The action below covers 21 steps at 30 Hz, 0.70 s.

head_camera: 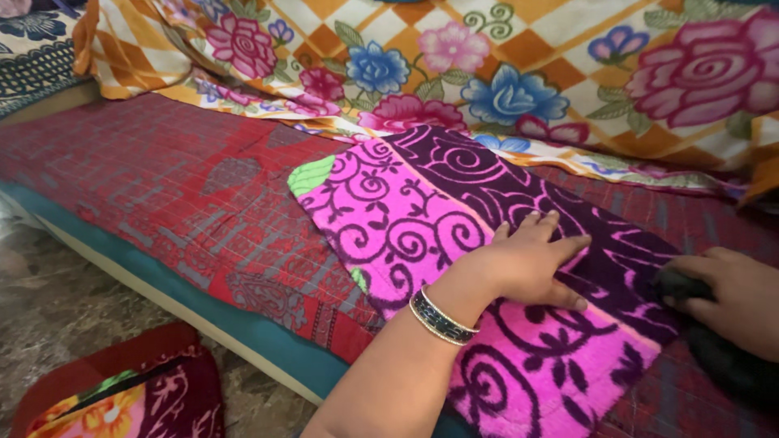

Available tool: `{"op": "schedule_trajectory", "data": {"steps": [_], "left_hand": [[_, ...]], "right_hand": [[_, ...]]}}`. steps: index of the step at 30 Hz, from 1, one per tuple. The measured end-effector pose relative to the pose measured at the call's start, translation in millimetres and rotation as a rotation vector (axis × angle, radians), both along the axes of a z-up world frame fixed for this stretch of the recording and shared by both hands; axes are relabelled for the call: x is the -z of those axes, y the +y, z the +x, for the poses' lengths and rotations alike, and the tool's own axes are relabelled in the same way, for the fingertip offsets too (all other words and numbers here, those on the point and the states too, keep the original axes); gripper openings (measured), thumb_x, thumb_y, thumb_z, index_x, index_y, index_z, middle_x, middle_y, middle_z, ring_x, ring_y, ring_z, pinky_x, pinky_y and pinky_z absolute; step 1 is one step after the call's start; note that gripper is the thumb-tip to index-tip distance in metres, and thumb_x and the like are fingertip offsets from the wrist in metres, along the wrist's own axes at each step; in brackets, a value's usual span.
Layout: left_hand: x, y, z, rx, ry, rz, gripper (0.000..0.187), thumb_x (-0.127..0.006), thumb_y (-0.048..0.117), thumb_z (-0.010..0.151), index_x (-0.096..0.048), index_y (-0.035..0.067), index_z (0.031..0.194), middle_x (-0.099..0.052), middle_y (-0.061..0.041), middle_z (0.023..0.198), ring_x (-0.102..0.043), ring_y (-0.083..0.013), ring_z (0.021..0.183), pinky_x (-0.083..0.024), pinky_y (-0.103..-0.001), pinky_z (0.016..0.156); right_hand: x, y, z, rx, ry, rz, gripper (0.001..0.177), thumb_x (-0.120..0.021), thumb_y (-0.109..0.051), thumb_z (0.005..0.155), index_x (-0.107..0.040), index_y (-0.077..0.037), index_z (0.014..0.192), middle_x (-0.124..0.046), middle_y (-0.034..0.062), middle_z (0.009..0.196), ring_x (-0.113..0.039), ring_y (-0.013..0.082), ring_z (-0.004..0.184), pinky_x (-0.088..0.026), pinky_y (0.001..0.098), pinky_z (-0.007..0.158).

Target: The person uses a dark cloth to wipe and rub the surface of a pink and purple patterned fabric. The fabric is laid out on a red patterned bedsheet. The person repeatedly rubs the same areas of the fabric with the cloth.

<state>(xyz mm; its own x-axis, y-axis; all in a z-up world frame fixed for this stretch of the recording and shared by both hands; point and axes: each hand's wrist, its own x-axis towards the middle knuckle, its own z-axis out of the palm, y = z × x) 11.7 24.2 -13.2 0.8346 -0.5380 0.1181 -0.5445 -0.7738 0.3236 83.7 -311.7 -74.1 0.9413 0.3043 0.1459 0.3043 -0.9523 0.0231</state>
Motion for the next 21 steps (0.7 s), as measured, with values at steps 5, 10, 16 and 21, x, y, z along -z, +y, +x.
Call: {"op": "schedule_trajectory", "data": {"steps": [5, 10, 16, 21], "left_hand": [[2.1, 2.1, 2.6, -0.015, -0.004, 0.040, 0.099, -0.073, 0.067, 0.076, -0.037, 0.026, 0.158, -0.025, -0.024, 0.165, -0.016, -0.0425, 0.156, -0.019, -0.060, 0.121], [1.5, 0.6, 2.8, -0.019, 0.021, 0.052, 0.100, -0.072, 0.066, 0.076, -0.033, 0.025, 0.159, -0.028, -0.021, 0.164, -0.019, -0.0401, 0.155, -0.018, -0.061, 0.120], [-1.1, 1.0, -0.5, -0.022, 0.027, 0.045, 0.103, -0.072, 0.064, 0.078, -0.028, 0.023, 0.161, -0.027, -0.023, 0.164, -0.020, -0.0397, 0.154, -0.018, -0.061, 0.120], [-5.9, 0.5, -4.9, -0.036, 0.042, 0.060, 0.105, -0.072, 0.063, 0.079, -0.024, 0.021, 0.162, -0.025, -0.023, 0.164, -0.021, -0.0389, 0.154, -0.018, -0.060, 0.121]], "right_hand": [[-8.6, 6.5, -6.9, -0.009, 0.029, 0.007, 0.042, -0.079, -0.035, 0.076, -0.075, -0.029, 0.118, -0.067, 0.0047, 0.102, -0.069, 0.0253, 0.103, -0.056, 0.0378, 0.093], [-19.6, 16.4, -16.3, 0.082, 0.099, 0.052, 0.040, -0.078, -0.032, 0.079, -0.075, -0.028, 0.119, -0.070, 0.0073, 0.105, -0.070, 0.0262, 0.105, -0.056, 0.0379, 0.095], [-30.8, 18.3, -19.8, -0.062, 0.057, -0.007, 0.048, -0.080, -0.025, 0.074, -0.073, -0.029, 0.121, -0.070, 0.0057, 0.104, -0.069, 0.0270, 0.107, -0.056, 0.0384, 0.098], [-46.7, 39.9, -42.5, -0.068, 0.021, 0.024, 0.046, -0.075, -0.021, 0.074, -0.074, -0.024, 0.120, -0.069, 0.0067, 0.108, -0.069, 0.0272, 0.108, -0.056, 0.0384, 0.098]]}}
